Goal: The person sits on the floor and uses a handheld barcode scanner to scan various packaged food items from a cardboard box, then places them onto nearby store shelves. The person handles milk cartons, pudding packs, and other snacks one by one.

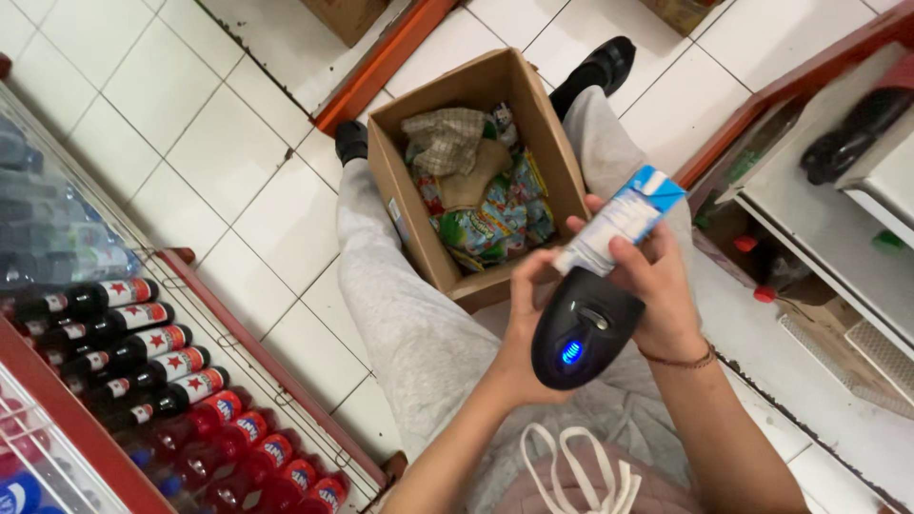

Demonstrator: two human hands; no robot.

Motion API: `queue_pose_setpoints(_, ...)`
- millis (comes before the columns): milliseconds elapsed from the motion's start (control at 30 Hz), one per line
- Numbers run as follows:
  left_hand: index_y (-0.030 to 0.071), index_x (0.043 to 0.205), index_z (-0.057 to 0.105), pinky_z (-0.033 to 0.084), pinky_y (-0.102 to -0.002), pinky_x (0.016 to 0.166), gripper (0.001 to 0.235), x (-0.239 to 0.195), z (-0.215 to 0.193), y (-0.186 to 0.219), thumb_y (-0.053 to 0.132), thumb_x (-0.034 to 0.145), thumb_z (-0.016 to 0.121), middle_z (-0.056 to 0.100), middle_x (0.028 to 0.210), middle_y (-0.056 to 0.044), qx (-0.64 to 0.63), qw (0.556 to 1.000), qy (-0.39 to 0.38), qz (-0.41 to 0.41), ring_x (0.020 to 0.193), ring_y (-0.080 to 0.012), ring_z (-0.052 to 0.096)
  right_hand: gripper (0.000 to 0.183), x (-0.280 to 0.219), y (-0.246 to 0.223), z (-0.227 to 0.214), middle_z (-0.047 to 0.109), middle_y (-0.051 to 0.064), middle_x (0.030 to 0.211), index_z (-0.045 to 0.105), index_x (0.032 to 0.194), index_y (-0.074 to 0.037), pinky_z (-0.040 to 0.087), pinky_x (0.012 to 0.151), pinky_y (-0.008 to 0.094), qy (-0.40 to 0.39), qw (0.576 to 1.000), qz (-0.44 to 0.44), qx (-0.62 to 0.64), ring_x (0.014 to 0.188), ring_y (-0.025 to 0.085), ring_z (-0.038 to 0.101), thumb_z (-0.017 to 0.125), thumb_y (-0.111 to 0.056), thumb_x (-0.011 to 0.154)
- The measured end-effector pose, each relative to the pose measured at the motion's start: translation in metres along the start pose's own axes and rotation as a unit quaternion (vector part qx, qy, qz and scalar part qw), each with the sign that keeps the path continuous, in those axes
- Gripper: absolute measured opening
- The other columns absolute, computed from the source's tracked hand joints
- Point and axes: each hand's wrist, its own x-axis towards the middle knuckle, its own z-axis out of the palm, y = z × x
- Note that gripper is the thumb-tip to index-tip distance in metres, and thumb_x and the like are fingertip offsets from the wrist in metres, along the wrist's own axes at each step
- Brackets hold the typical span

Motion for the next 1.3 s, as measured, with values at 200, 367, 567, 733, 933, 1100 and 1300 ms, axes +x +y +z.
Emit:
queue_pose_setpoints(200,0.004,0.111,0.069,0.050,-0.037,0.110,0.042,-0.016,0.004,0.019,0.009,0.070,0.078,0.053,0.133,-0.017,0.011,0.997,-0.036,-0.069,0.128,-0.0334,0.057,0.059,0.001,-0.025,-0.014,0.056,0.017,0.147,0.046,0.145,-0.001,0.057,0.104,0.051,-0.007,0.996,-0.091,0.010,0.131,0.035,0.062,0.075,-0.010,0.093)
queue_pose_setpoints(367,-0.002,0.116,0.064,0.053,-0.036,0.099,0.052,-0.014,0.006,0.028,0.010,0.066,0.075,0.061,0.121,-0.018,0.002,0.995,-0.043,-0.085,0.111,-0.0365,0.065,0.056,0.000,-0.040,-0.025,0.056,0.019,0.150,0.047,0.143,0.000,0.057,0.109,0.052,-0.002,0.988,-0.152,-0.022,0.133,0.036,0.062,0.076,-0.005,0.095)
queue_pose_setpoints(567,-0.001,0.108,0.064,0.055,-0.036,0.090,0.049,-0.010,0.010,0.036,0.009,0.061,0.075,0.061,0.113,-0.018,0.019,0.992,-0.076,-0.100,0.100,-0.0383,0.064,0.065,-0.002,-0.049,-0.031,0.055,0.019,0.150,0.040,0.150,-0.003,0.057,0.109,0.052,0.020,0.985,-0.169,-0.031,0.133,0.036,0.062,0.074,-0.002,0.095)
queue_pose_setpoints(733,-0.002,0.117,0.065,0.055,-0.032,0.095,0.055,-0.008,0.013,0.036,0.008,0.064,0.073,0.064,0.120,-0.018,-0.018,0.991,-0.086,-0.103,0.107,-0.0322,0.068,0.065,0.000,-0.051,-0.039,0.055,0.019,0.150,0.041,0.150,-0.003,0.056,0.109,0.051,0.038,0.984,-0.172,-0.026,0.133,0.036,0.061,0.073,-0.001,0.094)
queue_pose_setpoints(933,0.002,0.152,0.037,0.047,-0.031,0.109,0.096,0.010,0.016,0.021,0.012,0.069,0.083,0.062,0.135,-0.013,-0.070,0.988,-0.063,-0.120,0.124,-0.0274,0.062,0.073,-0.003,-0.056,-0.049,0.052,0.020,0.152,0.040,0.152,-0.002,0.052,0.110,0.053,0.018,0.986,-0.165,0.006,0.137,0.037,0.057,0.079,-0.018,0.092)
queue_pose_setpoints(1100,0.007,0.155,0.038,0.048,-0.057,0.111,0.090,0.045,0.027,0.006,0.010,0.077,0.083,0.050,0.156,-0.008,-0.490,0.827,-0.139,-0.237,0.143,-0.0317,0.051,0.097,-0.011,-0.069,-0.050,0.042,0.023,0.162,0.035,0.160,-0.004,0.045,0.117,0.049,-0.050,0.985,-0.150,0.063,0.150,0.040,0.044,0.077,-0.056,0.090)
queue_pose_setpoints(1300,0.004,0.157,0.039,0.042,-0.062,0.123,0.090,0.084,0.041,0.012,0.012,0.080,0.085,0.051,0.154,-0.018,-0.547,0.779,-0.224,-0.211,0.150,-0.0346,0.046,0.103,-0.016,-0.094,-0.043,0.038,0.027,0.160,0.027,0.162,-0.010,0.043,0.122,0.049,-0.086,0.976,-0.185,0.074,0.153,0.042,0.038,0.068,-0.069,0.088)
